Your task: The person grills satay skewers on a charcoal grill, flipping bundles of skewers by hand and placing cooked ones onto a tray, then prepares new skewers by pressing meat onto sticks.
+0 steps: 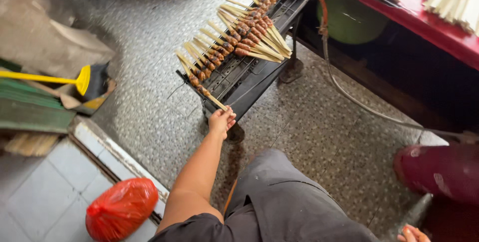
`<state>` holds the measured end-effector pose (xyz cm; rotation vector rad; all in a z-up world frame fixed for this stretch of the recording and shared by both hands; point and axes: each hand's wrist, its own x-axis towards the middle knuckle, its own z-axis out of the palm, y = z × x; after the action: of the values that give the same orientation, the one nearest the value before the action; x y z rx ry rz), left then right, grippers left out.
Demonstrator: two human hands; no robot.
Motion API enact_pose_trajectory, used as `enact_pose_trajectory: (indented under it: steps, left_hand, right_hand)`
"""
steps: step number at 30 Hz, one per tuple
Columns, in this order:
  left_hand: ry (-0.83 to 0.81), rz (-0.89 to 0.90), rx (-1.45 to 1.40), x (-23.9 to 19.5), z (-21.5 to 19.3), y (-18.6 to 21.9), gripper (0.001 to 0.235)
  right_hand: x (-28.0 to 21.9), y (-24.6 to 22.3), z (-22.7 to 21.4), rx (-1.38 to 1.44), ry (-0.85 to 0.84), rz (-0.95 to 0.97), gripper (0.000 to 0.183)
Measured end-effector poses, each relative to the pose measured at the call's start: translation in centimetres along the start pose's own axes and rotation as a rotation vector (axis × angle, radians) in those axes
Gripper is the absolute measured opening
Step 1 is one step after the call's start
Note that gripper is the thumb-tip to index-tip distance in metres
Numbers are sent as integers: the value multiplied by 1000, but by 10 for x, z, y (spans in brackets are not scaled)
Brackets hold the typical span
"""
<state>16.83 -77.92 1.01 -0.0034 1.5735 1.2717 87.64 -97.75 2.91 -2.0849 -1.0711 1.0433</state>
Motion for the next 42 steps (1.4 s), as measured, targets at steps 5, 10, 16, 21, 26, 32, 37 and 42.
enact_pose_trajectory:
  steps: [5,10,16,21,26,32,37,42]
  left_hand:
    - [23,-70,41,6,7,5,27]
    - [-140,-428,312,-11,3,-20,45]
    - [-551,-482,129,-18,116,-26,93]
    - [-653,-454,-484,65,230,11,115]
    - [-840,-217,-842,110,275,45,110]
    - [-695,-116,-1132,119,314,38,91]
    - [-721,-44,-1194,111,332,34,69]
    - [-488,-64,-1190,121,350,40,54]
  right_hand:
    - [104,-56,24,101,-86,174,35]
    - [170,-95,70,42,-152,45,29]
    - [291,-176,103,-107,-296,-61,38]
    - [361,-283,116,-113,-330,-193,35]
    - [450,-362,134,15,-603,-297,44]
    - [506,-548,172,-229,-731,-486,36]
    - [588,-612,209,-257,-935,-478,36]
    - [597,-681,233,-399,-1065,-491,37]
